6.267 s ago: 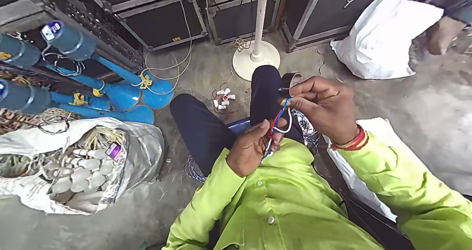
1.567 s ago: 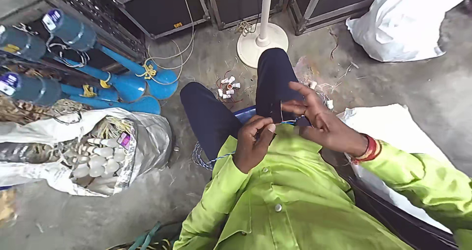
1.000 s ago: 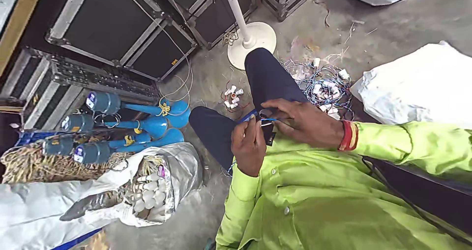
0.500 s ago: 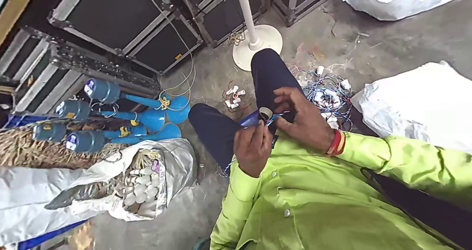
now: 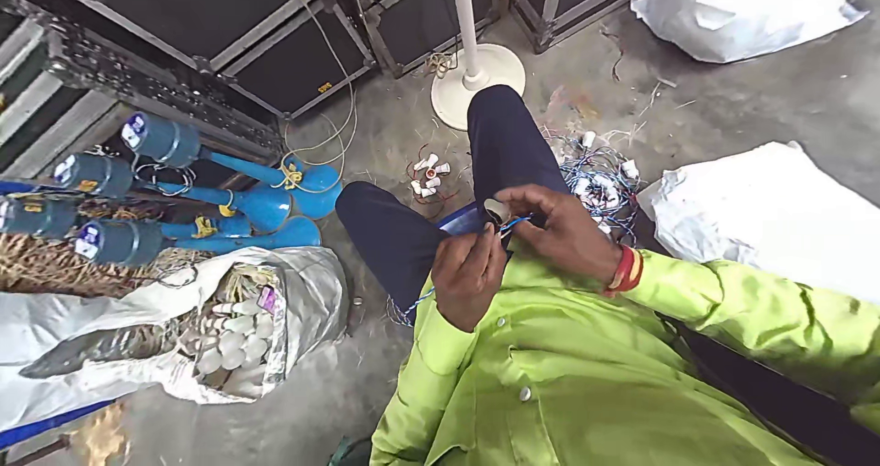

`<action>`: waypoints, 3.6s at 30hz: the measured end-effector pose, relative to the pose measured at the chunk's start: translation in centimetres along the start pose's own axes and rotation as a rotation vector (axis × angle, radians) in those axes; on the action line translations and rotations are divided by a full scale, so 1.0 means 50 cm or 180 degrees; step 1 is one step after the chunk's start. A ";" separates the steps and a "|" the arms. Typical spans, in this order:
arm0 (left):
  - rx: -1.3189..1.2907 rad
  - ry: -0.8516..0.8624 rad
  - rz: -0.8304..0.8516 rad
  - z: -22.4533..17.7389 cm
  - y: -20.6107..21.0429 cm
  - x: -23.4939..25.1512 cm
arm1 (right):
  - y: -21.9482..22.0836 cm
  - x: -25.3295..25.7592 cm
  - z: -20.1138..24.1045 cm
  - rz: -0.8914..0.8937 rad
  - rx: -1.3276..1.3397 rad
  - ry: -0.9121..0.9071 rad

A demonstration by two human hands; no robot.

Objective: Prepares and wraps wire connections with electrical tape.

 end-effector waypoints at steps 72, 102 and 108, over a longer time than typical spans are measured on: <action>0.0008 -0.0110 -0.0188 0.028 -0.042 0.018 | -0.038 -0.005 0.086 -0.0377 -0.0462 -0.1369; -0.1550 -0.1768 0.0336 0.101 -0.015 0.012 | -0.045 -0.027 0.096 -0.0203 -0.1319 -0.1831; -0.2470 -0.1976 0.0529 0.104 0.012 0.016 | -0.055 -0.010 0.084 0.0665 0.0834 -0.0788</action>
Point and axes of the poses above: each hand's wrist, its own x-axis towards the middle knuckle, its own y-axis out of the palm, z = x × y, the point moved 9 cm from there along x, towards the middle knuckle, and after that the axes turned 14 degrees about -x, right-handed, at the moved point
